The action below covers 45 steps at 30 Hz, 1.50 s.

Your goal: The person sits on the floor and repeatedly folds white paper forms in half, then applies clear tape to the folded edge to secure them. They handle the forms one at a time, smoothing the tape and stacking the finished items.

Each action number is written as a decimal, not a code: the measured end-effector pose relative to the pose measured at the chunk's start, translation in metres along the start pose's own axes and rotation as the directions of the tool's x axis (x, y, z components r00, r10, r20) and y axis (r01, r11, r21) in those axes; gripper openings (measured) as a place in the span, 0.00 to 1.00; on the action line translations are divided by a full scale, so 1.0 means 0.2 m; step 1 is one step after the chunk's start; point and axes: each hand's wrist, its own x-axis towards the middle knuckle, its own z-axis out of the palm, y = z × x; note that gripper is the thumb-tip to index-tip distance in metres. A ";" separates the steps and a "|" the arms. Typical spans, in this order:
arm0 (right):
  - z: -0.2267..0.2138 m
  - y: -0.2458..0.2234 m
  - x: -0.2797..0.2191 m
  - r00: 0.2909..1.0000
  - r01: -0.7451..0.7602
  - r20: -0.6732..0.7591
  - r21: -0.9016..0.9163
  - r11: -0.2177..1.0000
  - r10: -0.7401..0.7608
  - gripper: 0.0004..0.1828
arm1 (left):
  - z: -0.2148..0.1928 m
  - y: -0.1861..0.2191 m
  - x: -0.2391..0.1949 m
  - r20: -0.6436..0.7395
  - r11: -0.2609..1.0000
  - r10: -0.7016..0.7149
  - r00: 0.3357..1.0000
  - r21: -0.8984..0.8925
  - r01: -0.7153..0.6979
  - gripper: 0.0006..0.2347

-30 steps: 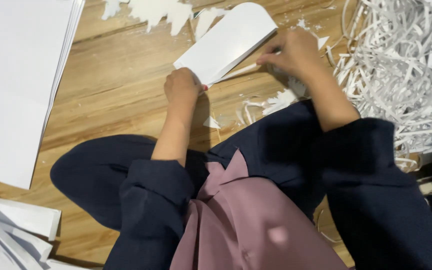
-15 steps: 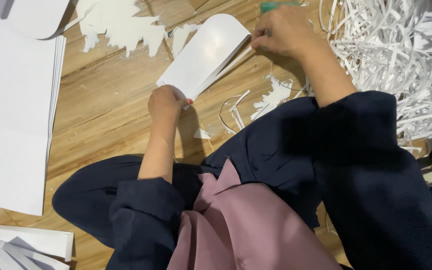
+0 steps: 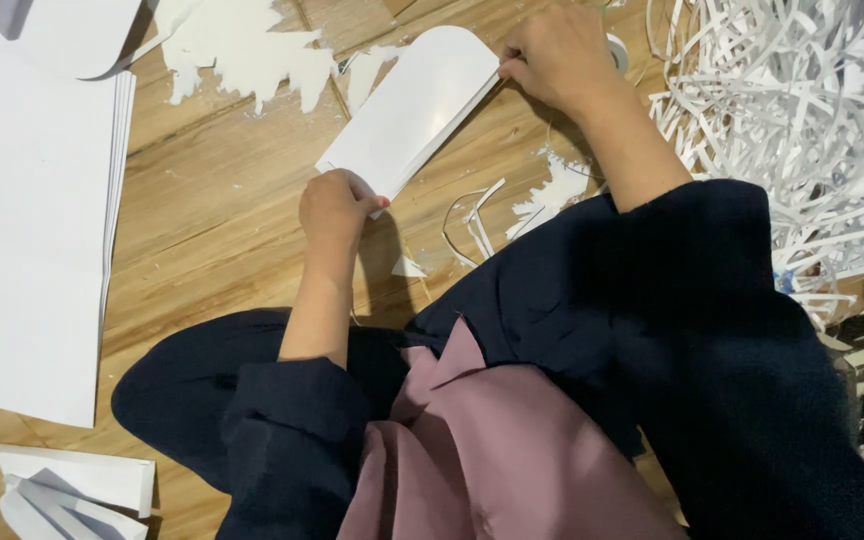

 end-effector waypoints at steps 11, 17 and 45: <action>0.03 0.01 0.00 0.999 -0.031 0.027 -0.014 0.999 0.031 0.03 | 0.01 0.00 0.02 0.024 0.999 -0.024 0.999 0.043 0.023 0.14; 0.12 0.04 0.02 0.999 -0.031 -0.024 -0.034 0.999 0.031 0.05 | -0.01 0.00 -0.01 0.016 1.000 0.004 1.000 0.001 -0.004 0.13; 0.00 -0.10 0.08 0.977 -0.085 0.189 -0.092 0.992 0.102 0.11 | 0.17 0.54 -0.07 -0.263 0.705 0.660 0.704 0.543 -0.457 0.29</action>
